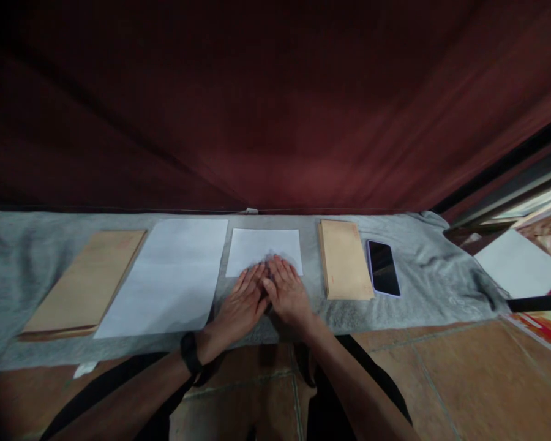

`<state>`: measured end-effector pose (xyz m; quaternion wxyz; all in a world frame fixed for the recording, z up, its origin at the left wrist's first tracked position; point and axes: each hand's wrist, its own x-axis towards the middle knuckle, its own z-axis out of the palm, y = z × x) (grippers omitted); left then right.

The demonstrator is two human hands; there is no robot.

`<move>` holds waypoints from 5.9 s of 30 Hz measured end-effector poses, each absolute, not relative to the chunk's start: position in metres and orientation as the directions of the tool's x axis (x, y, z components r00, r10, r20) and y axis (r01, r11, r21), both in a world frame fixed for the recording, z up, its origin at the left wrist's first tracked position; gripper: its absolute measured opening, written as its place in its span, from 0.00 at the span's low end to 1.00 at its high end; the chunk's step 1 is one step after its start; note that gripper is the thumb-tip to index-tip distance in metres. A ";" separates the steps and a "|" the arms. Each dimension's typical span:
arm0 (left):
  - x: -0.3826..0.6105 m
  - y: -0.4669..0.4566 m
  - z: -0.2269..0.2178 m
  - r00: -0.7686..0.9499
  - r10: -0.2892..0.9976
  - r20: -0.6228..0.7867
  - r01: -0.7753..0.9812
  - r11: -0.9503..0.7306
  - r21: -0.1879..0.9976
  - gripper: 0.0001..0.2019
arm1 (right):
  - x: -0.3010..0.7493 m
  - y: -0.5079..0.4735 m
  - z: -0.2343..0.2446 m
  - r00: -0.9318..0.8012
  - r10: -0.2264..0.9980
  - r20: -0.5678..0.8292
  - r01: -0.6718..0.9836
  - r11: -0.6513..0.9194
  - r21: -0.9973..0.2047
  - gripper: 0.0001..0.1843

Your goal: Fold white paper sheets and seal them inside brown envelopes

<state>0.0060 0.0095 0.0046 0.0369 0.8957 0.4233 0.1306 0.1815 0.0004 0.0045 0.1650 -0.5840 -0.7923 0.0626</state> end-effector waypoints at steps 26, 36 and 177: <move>0.027 0.054 0.005 0.597 0.796 0.101 0.782 -0.605 0.150 0.27 | 0.188 0.000 0.006 -0.199 0.971 0.132 0.935 0.229 -0.272 0.29; 0.044 0.093 -0.003 0.521 0.845 0.121 0.821 -0.534 0.199 0.28 | 0.185 -0.002 0.000 -0.213 0.967 0.139 0.946 0.240 -0.217 0.32; -0.006 0.119 0.020 0.013 0.947 0.320 0.610 -0.261 0.748 0.30 | 0.227 0.072 0.085 0.407 0.773 0.486 0.593 0.181 -0.784 0.17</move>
